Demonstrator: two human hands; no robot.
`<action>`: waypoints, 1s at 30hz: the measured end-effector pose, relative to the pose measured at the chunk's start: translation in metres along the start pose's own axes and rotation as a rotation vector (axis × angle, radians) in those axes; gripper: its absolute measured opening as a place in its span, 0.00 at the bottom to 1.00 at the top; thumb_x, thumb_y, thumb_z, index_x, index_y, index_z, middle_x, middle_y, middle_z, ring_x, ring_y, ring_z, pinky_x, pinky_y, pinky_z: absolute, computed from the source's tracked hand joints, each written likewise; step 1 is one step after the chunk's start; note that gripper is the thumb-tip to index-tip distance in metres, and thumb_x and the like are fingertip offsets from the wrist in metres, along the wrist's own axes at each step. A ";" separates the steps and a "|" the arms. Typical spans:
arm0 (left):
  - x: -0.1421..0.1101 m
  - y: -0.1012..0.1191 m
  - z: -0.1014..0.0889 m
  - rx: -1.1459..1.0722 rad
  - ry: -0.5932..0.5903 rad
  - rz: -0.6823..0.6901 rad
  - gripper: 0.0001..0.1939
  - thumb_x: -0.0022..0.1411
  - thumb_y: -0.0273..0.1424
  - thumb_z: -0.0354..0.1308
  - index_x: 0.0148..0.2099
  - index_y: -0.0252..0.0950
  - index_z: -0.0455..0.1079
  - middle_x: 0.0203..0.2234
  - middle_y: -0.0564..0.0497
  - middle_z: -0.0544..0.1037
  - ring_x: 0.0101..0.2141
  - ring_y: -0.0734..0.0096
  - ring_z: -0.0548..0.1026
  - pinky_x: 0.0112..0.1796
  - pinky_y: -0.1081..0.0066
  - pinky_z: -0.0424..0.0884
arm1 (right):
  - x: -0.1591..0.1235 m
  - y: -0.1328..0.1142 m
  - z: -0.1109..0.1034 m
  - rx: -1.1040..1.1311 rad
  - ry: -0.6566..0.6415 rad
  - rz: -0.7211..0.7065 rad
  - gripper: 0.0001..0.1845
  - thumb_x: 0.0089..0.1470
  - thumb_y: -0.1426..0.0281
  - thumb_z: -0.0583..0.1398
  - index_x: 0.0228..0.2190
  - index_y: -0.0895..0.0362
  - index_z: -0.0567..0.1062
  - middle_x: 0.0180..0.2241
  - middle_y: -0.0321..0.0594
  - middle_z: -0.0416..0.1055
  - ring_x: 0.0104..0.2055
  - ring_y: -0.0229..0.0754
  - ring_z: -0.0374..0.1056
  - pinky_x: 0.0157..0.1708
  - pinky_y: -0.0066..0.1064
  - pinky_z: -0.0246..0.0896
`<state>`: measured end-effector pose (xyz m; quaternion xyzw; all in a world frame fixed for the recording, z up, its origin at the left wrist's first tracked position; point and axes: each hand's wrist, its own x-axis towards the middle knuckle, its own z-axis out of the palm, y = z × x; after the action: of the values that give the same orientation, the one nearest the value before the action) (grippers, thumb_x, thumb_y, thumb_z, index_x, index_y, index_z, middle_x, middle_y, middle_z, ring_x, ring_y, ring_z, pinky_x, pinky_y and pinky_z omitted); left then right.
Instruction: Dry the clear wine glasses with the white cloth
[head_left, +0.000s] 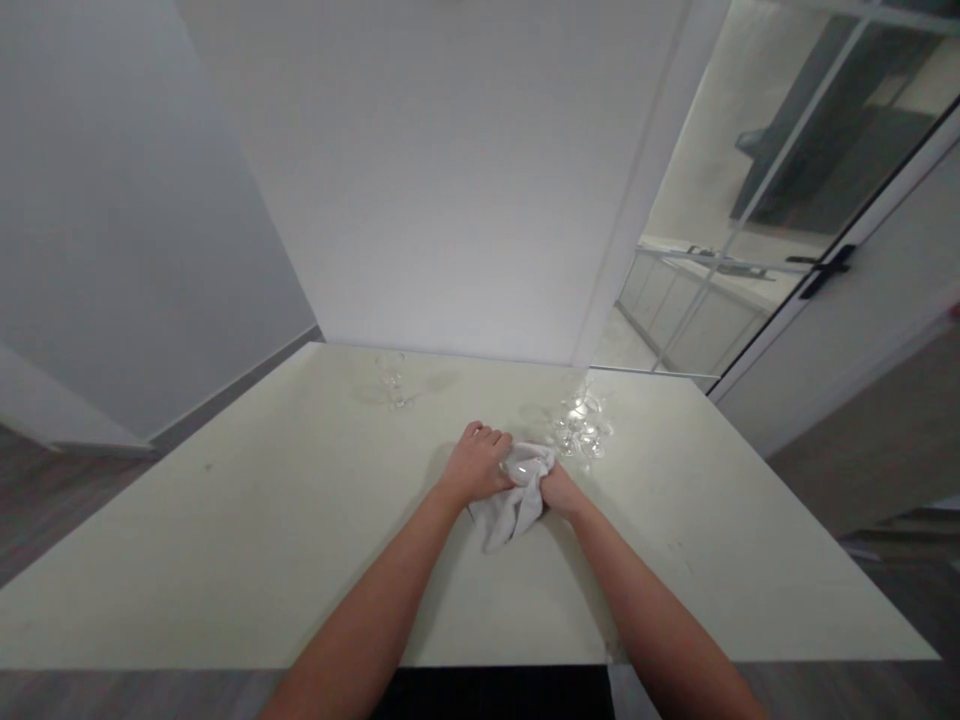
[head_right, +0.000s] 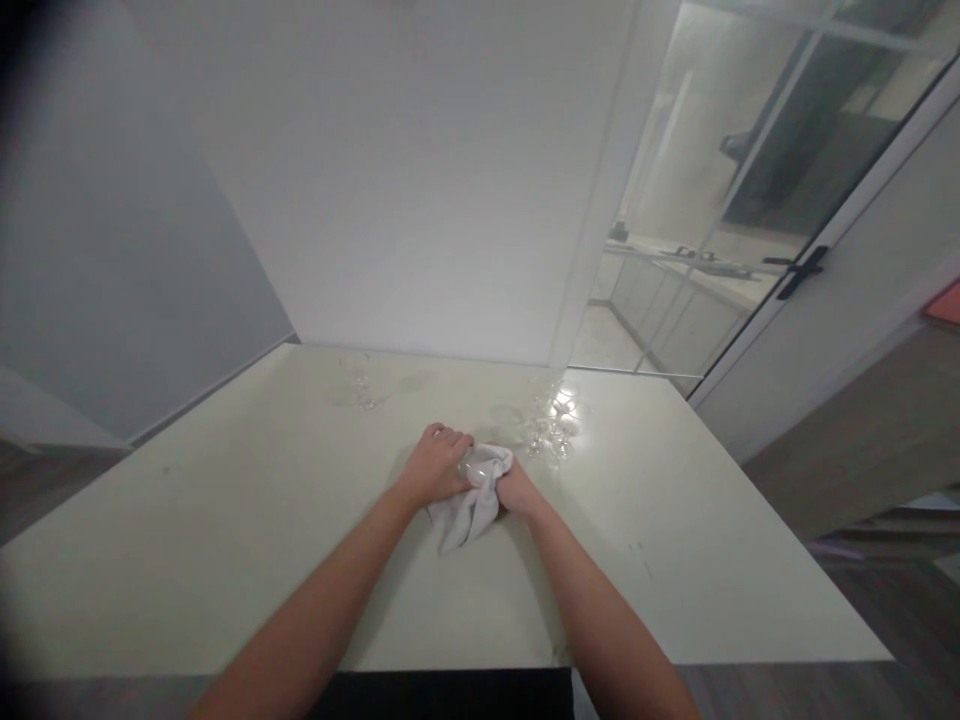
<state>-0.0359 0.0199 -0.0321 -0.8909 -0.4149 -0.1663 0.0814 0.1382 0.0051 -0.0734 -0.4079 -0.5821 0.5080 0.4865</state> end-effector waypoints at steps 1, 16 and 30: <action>0.000 0.000 -0.001 -0.003 0.005 0.033 0.23 0.52 0.47 0.63 0.42 0.34 0.68 0.36 0.43 0.77 0.41 0.54 0.74 0.51 0.56 0.60 | -0.001 0.000 0.000 -0.044 0.006 -0.035 0.08 0.41 0.69 0.61 0.29 0.55 0.75 0.30 0.37 0.75 0.35 0.42 0.69 0.40 0.33 0.67; 0.001 0.005 -0.015 -0.056 -0.168 0.024 0.33 0.46 0.56 0.62 0.44 0.35 0.68 0.30 0.43 0.79 0.34 0.52 0.78 0.36 0.63 0.65 | -0.007 0.007 0.002 -0.216 0.009 -0.050 0.08 0.44 0.66 0.56 0.18 0.55 0.66 0.19 0.34 0.66 0.23 0.38 0.58 0.25 0.29 0.56; -0.003 0.009 -0.016 -0.134 -0.099 -0.025 0.40 0.52 0.66 0.48 0.47 0.34 0.69 0.36 0.38 0.78 0.39 0.50 0.76 0.42 0.60 0.64 | -0.003 0.004 -0.004 -0.326 0.087 -0.069 0.14 0.45 0.59 0.58 0.17 0.54 0.65 0.17 0.34 0.65 0.22 0.38 0.55 0.24 0.29 0.50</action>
<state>-0.0342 0.0078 -0.0183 -0.8961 -0.4176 -0.1504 -0.0010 0.1422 0.0038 -0.0776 -0.4829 -0.6488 0.3715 0.4558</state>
